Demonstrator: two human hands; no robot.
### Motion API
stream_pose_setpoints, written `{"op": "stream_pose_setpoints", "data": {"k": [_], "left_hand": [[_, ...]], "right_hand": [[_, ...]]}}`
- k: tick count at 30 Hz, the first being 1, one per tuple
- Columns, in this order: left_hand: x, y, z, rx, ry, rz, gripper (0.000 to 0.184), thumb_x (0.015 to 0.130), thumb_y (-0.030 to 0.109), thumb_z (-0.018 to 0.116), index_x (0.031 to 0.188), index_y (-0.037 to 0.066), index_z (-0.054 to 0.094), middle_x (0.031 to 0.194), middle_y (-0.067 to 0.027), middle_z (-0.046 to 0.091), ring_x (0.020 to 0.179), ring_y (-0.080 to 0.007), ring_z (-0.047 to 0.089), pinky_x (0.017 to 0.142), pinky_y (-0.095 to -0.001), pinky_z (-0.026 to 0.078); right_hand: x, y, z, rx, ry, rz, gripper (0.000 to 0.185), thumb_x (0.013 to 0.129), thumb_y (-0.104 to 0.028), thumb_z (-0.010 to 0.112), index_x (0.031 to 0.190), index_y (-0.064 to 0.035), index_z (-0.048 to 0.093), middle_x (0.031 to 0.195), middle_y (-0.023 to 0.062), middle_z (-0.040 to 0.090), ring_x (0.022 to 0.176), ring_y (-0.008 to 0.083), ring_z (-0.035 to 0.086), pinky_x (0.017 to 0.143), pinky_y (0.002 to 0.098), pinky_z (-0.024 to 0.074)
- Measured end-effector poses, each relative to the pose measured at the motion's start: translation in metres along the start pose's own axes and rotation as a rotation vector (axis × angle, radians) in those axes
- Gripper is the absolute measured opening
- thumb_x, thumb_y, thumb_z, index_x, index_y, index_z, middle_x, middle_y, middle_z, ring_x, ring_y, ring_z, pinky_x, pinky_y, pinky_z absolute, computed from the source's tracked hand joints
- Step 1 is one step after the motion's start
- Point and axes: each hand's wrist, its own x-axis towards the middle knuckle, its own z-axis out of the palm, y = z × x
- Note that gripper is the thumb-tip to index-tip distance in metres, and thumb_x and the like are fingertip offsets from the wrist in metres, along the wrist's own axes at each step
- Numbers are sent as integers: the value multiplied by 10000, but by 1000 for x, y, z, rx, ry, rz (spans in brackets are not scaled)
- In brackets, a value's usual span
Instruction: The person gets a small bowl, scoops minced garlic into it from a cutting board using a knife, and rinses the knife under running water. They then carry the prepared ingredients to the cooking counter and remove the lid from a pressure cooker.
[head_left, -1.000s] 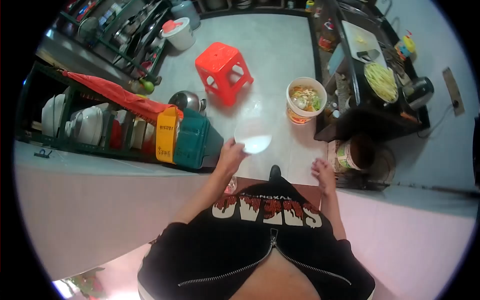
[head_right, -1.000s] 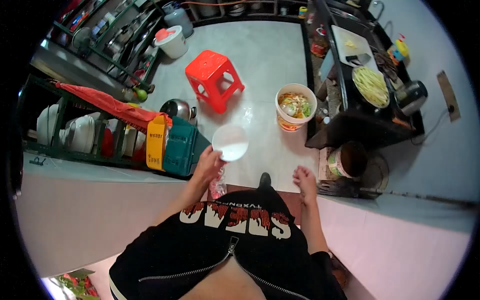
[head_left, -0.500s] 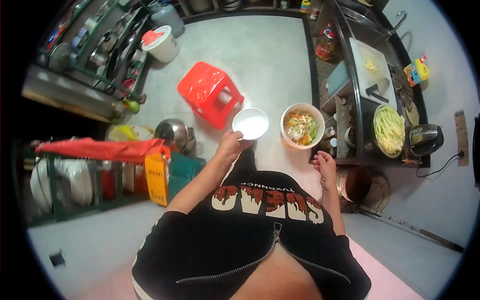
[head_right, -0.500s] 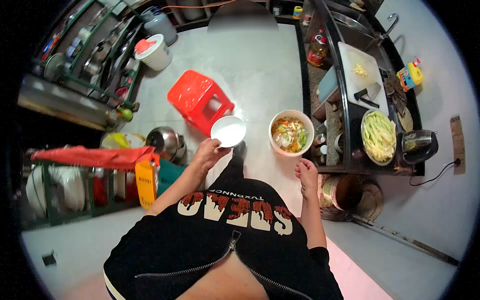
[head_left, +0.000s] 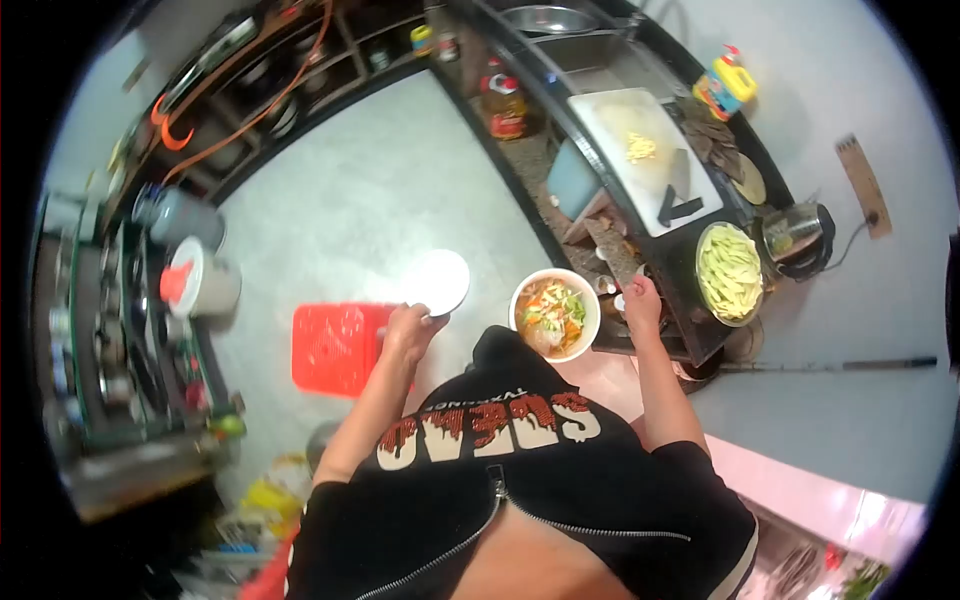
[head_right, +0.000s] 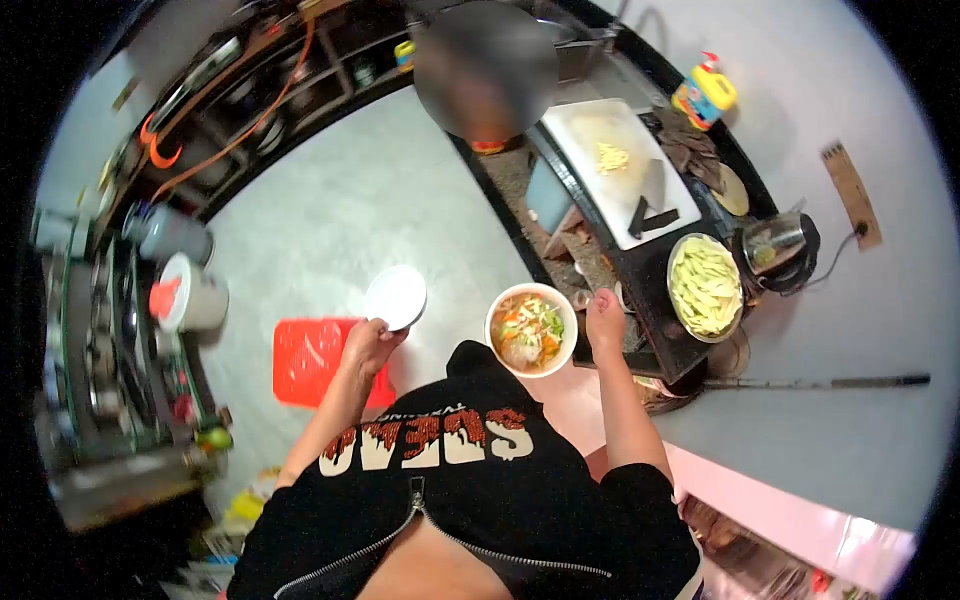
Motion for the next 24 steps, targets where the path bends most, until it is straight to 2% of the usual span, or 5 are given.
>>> {"op": "stream_pose_setpoints", "data": {"k": [2, 7, 15, 19, 24], "left_hand": [[20, 23, 24, 74, 0, -29, 374, 731, -49, 430, 1091, -123, 360, 997, -213, 461, 761, -258, 560, 830, -445, 519], [86, 81, 100, 262, -82, -57, 440, 761, -27, 446, 1188, -98, 362, 1031, -191, 506, 852, -309, 589, 792, -441, 526], [195, 165, 253, 599, -404, 2, 407, 789, 5, 471, 1181, -94, 423, 1059, -186, 545, 901, -285, 596, 812, -395, 524], [238, 177, 315, 635, -525, -13, 404, 795, 3, 462, 1184, -105, 438, 1064, -183, 553, 892, -274, 606, 805, -368, 526], [296, 174, 387, 723, -626, -109, 368, 804, 20, 476, 1154, -92, 463, 1027, -174, 566, 845, -253, 612, 758, -343, 535]], "right_hand": [[18, -27, 2, -147, 168, -84, 346, 804, -131, 539, 1121, 5, 515, 1041, 169, 543, 895, 279, 551, 799, 352, 433], [103, -59, 10, -566, 553, -358, 424, 767, -129, 583, 1170, -41, 484, 1139, 171, 476, 1033, 354, 443, 853, 426, 396], [193, -79, 19, -890, 397, 247, 497, 773, -123, 595, 1237, -107, 420, 1058, 111, 519, 1004, 305, 488, 780, 439, 432], [212, -69, 21, -964, 504, 280, 540, 757, -58, 572, 1262, -128, 394, 1001, 121, 543, 981, 284, 518, 764, 422, 442], [219, -106, 9, -851, 623, 255, 366, 774, -96, 563, 1131, -152, 503, 838, 118, 564, 787, 314, 591, 645, 414, 479]]}}
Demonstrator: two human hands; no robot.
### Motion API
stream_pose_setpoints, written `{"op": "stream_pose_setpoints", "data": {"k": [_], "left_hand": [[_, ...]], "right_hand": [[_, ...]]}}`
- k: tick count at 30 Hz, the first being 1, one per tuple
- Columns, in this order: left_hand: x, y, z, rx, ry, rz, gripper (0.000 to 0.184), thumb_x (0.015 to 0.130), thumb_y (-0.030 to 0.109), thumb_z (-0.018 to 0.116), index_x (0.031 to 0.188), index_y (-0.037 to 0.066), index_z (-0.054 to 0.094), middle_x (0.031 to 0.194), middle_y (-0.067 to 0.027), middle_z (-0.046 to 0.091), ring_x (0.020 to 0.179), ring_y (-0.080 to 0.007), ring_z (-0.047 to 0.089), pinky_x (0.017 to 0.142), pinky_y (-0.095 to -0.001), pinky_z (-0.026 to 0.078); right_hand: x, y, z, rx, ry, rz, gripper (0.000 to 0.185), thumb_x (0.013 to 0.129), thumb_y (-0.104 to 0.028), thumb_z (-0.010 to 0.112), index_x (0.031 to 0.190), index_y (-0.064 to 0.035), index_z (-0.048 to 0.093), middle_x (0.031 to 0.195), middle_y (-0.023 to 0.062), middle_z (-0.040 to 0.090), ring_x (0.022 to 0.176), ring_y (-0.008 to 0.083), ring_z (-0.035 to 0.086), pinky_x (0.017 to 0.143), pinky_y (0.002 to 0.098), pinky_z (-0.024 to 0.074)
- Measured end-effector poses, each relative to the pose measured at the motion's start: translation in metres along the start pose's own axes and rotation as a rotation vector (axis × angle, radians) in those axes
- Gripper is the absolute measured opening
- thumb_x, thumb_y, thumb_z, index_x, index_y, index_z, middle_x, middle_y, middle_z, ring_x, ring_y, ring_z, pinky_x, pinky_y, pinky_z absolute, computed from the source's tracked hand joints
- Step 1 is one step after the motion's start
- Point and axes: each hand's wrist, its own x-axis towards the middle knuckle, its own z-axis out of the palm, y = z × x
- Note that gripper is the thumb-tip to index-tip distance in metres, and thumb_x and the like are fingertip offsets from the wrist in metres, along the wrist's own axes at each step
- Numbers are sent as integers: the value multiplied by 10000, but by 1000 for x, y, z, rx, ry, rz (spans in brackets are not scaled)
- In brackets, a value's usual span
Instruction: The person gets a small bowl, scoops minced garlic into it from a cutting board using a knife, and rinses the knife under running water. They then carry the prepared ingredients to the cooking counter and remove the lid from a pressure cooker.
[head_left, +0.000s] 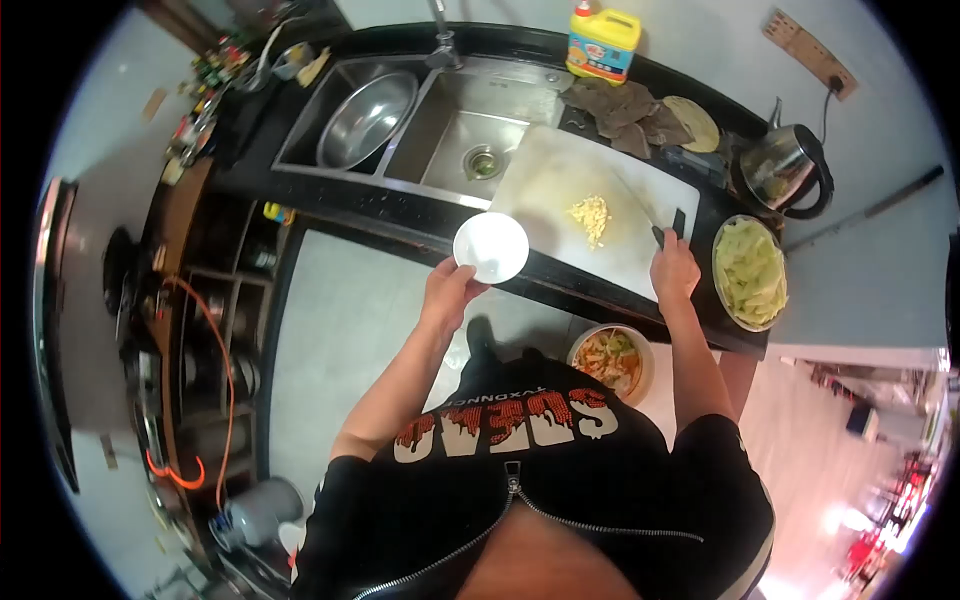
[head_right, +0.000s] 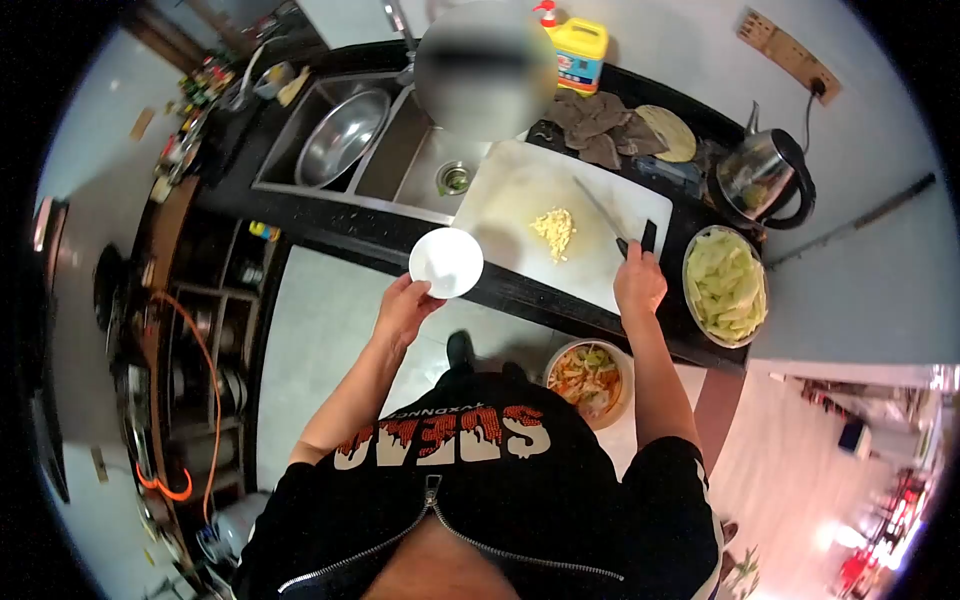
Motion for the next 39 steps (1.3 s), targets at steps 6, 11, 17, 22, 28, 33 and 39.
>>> {"op": "stream_pose_setpoints", "data": {"k": [6, 11, 17, 22, 28, 33, 39], "left_hand": [[110, 30, 20, 19, -244, -71, 335, 808, 43, 506, 1125, -68, 498, 979, -112, 554, 816, -187, 576, 711, -310, 546], [183, 47, 48, 44, -408, -117, 332, 828, 33, 509, 1143, -64, 470, 1034, -131, 551, 867, -212, 588, 738, -320, 549], [213, 38, 94, 79, -455, -179, 323, 821, 51, 532, 1124, -54, 492, 1001, -121, 557, 837, -188, 589, 732, -300, 548], [221, 16, 118, 16, -462, -217, 332, 837, 52, 527, 1153, -33, 474, 1050, -115, 549, 875, -211, 597, 822, -329, 526], [216, 4, 129, 133, -559, -77, 319, 854, 110, 547, 1128, -34, 473, 1076, -99, 542, 944, -208, 567, 845, -329, 487], [163, -16, 100, 823, -706, 682, 387, 839, 168, 585, 1140, -40, 457, 1101, -174, 525, 991, -286, 537, 842, -368, 451], [156, -17, 139, 900, -932, 1236, 570, 812, 180, 596, 1261, -61, 341, 1291, -266, 359, 1202, -444, 335, 1007, -461, 297]], "right_hand": [[-7, -29, 0, -62, 58, -63, 325, 735, -153, 646, 1046, -170, 554, 762, 85, 542, 743, 271, 575, 605, 396, 443], [-28, -44, -2, -64, 42, -7, 361, 717, -144, 656, 1063, -198, 567, 746, 43, 534, 748, 245, 570, 605, 395, 401], [-50, -81, -26, 14, 12, 267, 353, 755, -153, 625, 1099, -184, 555, 816, 79, 571, 775, 295, 577, 665, 413, 432], [-88, -85, -14, 371, 22, 596, 334, 806, -191, 577, 1112, -63, 542, 849, 181, 598, 840, 365, 581, 706, 433, 456], [-106, -109, 4, 1130, -21, 957, 210, 874, -172, 514, 1027, -36, 563, 625, -20, 490, 483, 56, 433, 429, 205, 346], [-117, -132, 14, 1409, -49, 1041, 101, 882, -166, 506, 828, -82, 489, 597, -24, 457, 454, 48, 421, 374, 203, 315], [-104, -141, 17, 1420, -29, 1009, 78, 889, -143, 495, 921, -76, 518, 609, -41, 445, 459, 37, 403, 393, 186, 309]]}}
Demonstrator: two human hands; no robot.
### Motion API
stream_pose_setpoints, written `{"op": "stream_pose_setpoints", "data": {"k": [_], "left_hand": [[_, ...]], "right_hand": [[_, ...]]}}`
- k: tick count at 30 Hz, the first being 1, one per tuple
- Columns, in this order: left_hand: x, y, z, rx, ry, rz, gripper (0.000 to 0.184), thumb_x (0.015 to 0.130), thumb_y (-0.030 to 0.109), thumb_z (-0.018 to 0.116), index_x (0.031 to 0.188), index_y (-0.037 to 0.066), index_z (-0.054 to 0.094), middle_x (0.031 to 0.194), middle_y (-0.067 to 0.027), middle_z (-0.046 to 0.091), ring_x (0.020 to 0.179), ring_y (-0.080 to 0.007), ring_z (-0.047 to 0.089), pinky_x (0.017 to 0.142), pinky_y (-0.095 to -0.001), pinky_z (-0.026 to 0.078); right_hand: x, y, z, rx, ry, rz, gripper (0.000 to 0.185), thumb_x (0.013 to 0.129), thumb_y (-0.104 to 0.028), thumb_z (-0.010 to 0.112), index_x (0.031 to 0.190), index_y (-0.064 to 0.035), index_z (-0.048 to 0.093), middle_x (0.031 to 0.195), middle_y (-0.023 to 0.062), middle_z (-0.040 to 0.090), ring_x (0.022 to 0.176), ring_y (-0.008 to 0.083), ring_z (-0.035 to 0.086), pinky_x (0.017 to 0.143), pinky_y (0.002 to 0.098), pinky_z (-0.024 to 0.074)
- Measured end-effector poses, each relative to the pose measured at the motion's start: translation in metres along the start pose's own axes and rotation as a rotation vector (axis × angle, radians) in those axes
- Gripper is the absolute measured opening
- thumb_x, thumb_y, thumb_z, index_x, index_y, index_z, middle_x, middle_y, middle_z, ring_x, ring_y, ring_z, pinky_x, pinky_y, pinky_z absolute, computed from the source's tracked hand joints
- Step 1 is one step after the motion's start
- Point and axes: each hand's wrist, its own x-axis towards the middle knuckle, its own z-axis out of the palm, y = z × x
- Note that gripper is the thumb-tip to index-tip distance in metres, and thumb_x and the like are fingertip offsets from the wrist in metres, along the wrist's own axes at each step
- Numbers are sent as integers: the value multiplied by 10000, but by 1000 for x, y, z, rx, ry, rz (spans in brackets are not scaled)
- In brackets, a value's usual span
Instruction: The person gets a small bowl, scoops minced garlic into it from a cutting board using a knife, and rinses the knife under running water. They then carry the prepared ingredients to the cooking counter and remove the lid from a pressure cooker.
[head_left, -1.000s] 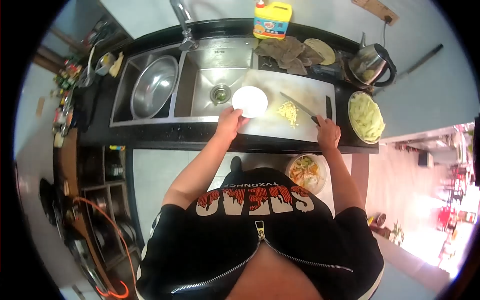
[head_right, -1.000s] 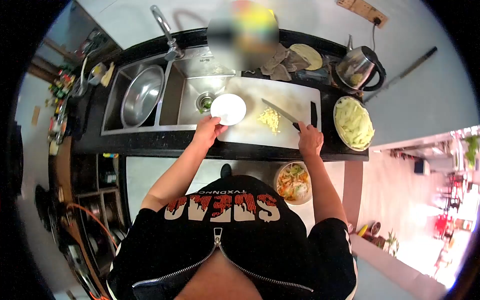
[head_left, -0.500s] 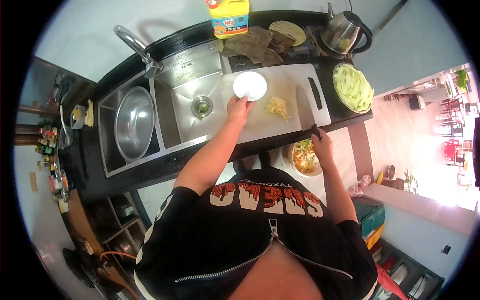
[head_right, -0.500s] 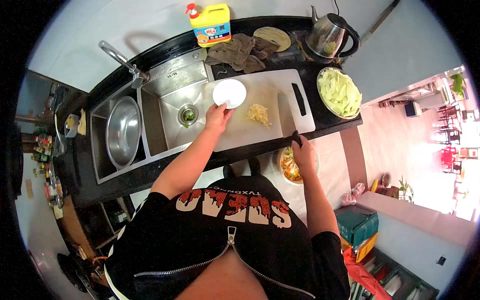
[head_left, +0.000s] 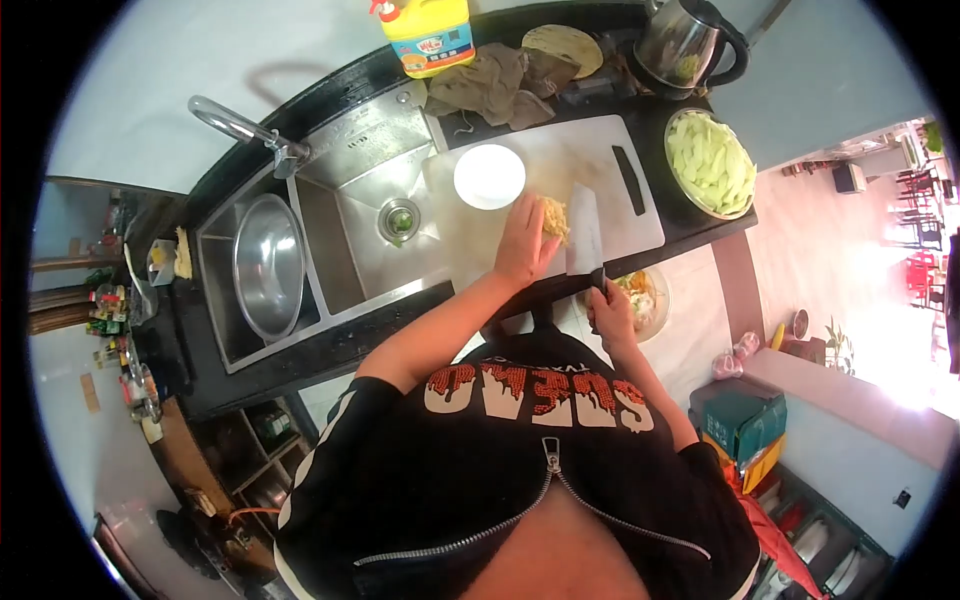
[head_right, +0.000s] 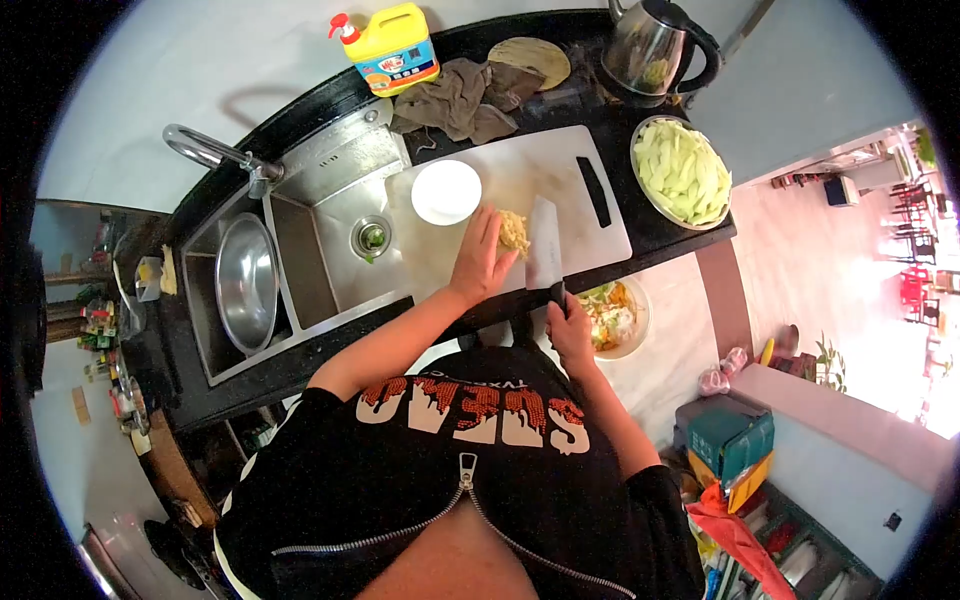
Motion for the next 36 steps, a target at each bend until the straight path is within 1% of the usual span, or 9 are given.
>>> {"op": "stream_pose_setpoints", "data": {"k": [3, 9, 14, 19, 24, 28, 32, 33, 36], "left_hand": [[18, -9, 12, -3, -8, -44, 613, 756, 174, 641, 1227, -84, 345, 1258, -274, 372, 1180, -447, 343, 996, -464, 300], [18, -6, 40, 42, 52, -80, 563, 762, 127, 607, 1233, -57, 359, 1283, -250, 373, 1181, -430, 354, 1000, -448, 307], [18, -6, 49, 42, 154, -134, 427, 775, 57, 544, 1176, -34, 426, 1260, -233, 400, 1161, -415, 380, 982, -431, 331], [25, -1, 47, -46, 275, -162, 296, 779, -31, 495, 1075, -30, 508, 1175, -198, 481, 1094, -383, 457, 918, -393, 395], [39, 12, 39, -107, 381, -130, 261, 799, -21, 510, 1059, -25, 521, 1155, -202, 494, 1084, -392, 466, 907, -392, 407], [54, 15, 18, -152, 454, -138, 263, 796, -19, 523, 1059, -17, 525, 1152, -201, 509, 1082, -387, 478, 917, -385, 407], [66, -4, 5, -116, 546, -184, 244, 790, -11, 532, 1032, -21, 555, 1138, -203, 535, 1081, -374, 493, 934, -384, 398], [68, -7, 1, -125, 559, -211, 238, 789, -10, 531, 1024, -24, 563, 1141, -205, 536, 1084, -372, 492, 936, -384, 397], [73, -15, -7, -157, 599, -274, 217, 803, 38, 530, 1001, -22, 595, 1131, -204, 554, 1074, -349, 513, 934, -369, 399]], "right_hand": [[7, 4, 2, -4, -38, 1, 99, 890, -132, 487, 966, -79, 522, 618, -51, 433, 464, 34, 392, 401, 183, 313], [3, 1, 12, -44, -82, 5, 179, 872, -112, 511, 1027, -32, 550, 651, -34, 489, 541, 50, 430, 490, 204, 364], [7, 1, 18, -154, -95, 8, 234, 865, -131, 528, 1069, -19, 553, 655, -29, 499, 540, 52, 432, 487, 209, 365], [3, -11, 22, -42, -131, 1, 212, 858, -136, 539, 1036, -23, 563, 646, -30, 496, 536, 50, 435, 483, 205, 368], [-10, -38, 25, -53, -86, -81, 142, 856, -120, 527, 961, -31, 563, 647, -50, 492, 525, 37, 422, 458, 194, 345], [-6, -54, 33, -131, -97, -177, 286, 839, -100, 542, 1106, 0, 551, 681, -31, 522, 590, 56, 444, 528, 217, 389], [-2, -79, 53, -199, -118, -177, 303, 834, -117, 548, 1108, 14, 551, 676, 1, 525, 632, 79, 451, 585, 245, 410], [6, -77, 60, -280, -96, -284, 267, 839, -109, 548, 1086, -7, 555, 641, -26, 493, 524, 40, 438, 466, 198, 358], [12, -86, 68, -333, -96, -262, 297, 822, -147, 563, 1082, -4, 561, 654, 76, 521, 612, 129, 463, 587, 291, 420]]}}
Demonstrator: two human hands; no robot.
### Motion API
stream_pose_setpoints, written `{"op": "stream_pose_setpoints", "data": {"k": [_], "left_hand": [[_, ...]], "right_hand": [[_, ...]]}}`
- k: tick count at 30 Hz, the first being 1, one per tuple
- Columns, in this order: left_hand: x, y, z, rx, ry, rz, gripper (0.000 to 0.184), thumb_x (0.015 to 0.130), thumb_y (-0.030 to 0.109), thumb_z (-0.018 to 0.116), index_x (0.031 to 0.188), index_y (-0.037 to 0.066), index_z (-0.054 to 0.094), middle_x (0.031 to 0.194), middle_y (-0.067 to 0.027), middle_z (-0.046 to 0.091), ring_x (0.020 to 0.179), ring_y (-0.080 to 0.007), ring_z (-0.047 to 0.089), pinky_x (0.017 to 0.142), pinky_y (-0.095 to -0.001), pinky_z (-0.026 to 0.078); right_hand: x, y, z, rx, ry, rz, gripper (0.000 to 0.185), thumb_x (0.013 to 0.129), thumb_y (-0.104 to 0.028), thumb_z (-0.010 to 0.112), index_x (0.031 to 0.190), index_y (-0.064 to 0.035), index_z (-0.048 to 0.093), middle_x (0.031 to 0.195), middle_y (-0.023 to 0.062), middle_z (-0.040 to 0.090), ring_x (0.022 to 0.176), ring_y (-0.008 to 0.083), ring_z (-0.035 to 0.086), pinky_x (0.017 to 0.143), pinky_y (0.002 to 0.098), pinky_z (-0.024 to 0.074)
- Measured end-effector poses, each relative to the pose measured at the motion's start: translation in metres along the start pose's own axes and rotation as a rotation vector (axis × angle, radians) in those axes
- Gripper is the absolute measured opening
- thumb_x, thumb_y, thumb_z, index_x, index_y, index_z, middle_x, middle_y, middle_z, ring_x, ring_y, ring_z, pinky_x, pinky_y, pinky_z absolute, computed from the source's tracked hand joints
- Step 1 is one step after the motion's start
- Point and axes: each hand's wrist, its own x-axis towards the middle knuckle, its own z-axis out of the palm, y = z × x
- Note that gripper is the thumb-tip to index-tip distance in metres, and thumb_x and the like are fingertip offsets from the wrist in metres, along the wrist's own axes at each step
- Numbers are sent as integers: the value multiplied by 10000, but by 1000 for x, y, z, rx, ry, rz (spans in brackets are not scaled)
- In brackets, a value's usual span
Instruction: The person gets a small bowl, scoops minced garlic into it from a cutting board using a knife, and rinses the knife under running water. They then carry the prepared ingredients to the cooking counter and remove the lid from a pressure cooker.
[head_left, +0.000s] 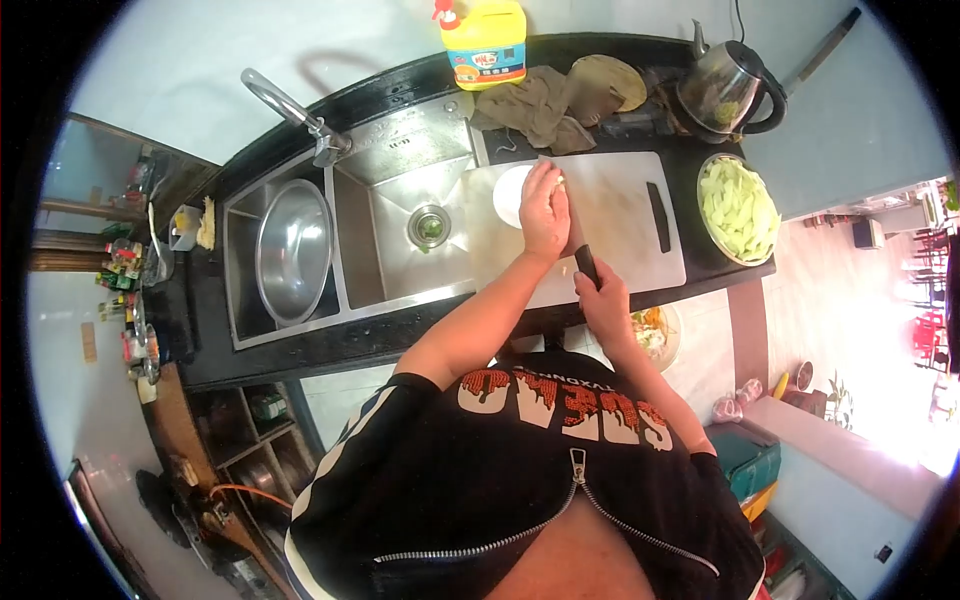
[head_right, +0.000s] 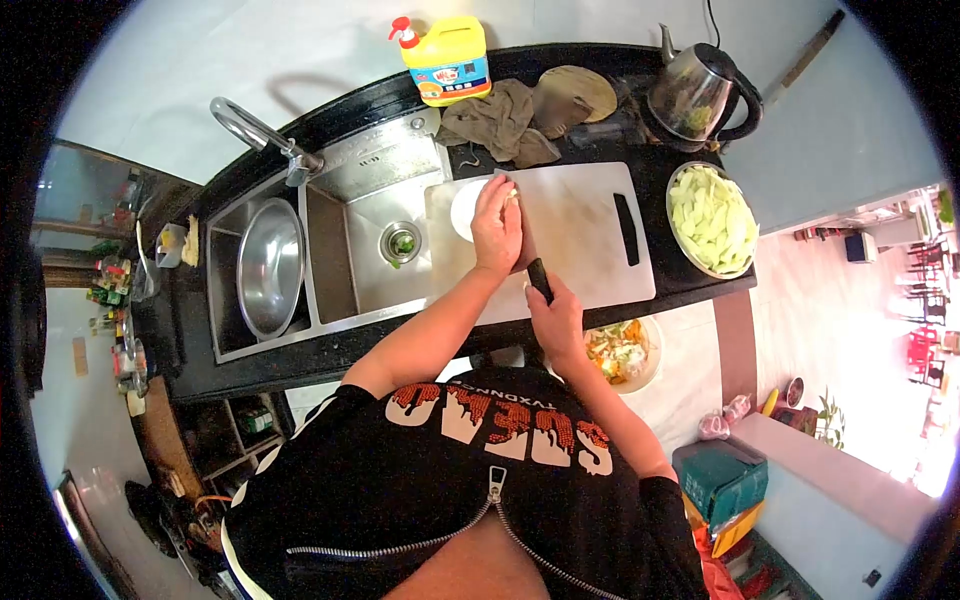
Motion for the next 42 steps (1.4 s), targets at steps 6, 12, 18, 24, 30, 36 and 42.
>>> {"op": "stream_pose_setpoints", "data": {"k": [6, 12, 18, 24, 30, 36, 42], "left_hand": [[5, -18, -4, -28, 36, -77, 194, 810, 46, 545, 983, -10, 613, 1092, -172, 583, 1005, -304, 565, 899, -337, 423], [6, -40, -14, 96, 34, -60, 227, 706, -60, 490, 889, -8, 615, 1015, -145, 584, 986, -286, 553, 877, -334, 425], [14, -10, -24, -24, -46, 35, 219, 705, -18, 560, 922, -9, 590, 1005, -172, 569, 1002, -330, 518, 872, -387, 415], [5, 20, -36, 147, -222, 230, 234, 734, 75, 632, 949, 1, 577, 965, -155, 520, 920, -330, 488, 787, -406, 420], [12, 2, -33, 207, -196, 293, 225, 768, 134, 622, 923, 8, 519, 899, -151, 486, 847, -334, 460, 743, -411, 389], [16, -8, -32, 248, -174, 265, 216, 777, 145, 610, 910, 25, 488, 883, -145, 484, 832, -330, 455, 738, -414, 379], [17, -24, -31, 363, -227, 264, 110, 751, 73, 594, 842, 37, 544, 852, -114, 496, 818, -307, 467, 732, -409, 387]], "right_hand": [[8, -2, 6, -138, 57, -122, 302, 819, -159, 566, 1087, -20, 556, 757, 188, 599, 676, 291, 575, 649, 361, 453], [11, -8, -3, -245, 119, -155, 325, 810, -167, 579, 1108, -38, 549, 806, 227, 605, 744, 396, 579, 656, 402, 458], [13, -2, -5, -174, 143, -208, 298, 803, -116, 576, 1076, 3, 559, 696, 126, 557, 638, 167, 507, 627, 310, 437], [13, -4, -6, -123, 81, -158, 325, 795, -156, 591, 1081, -5, 559, 815, 230, 607, 750, 382, 583, 675, 380, 462], [10, -3, -7, -2, 25, -61, 320, 798, -155, 594, 1075, 3, 562, 714, 142, 585, 625, 193, 529, 635, 320, 452], [5, 8, -11, 79, 3, -36, 325, 804, -148, 594, 1086, 10, 560, 684, 82, 565, 614, 133, 477, 603, 282, 438], [0, 13, -16, 88, -6, 29, 329, 807, -143, 594, 1085, 30, 560, 689, 66, 569, 619, 106, 480, 591, 264, 433]]}}
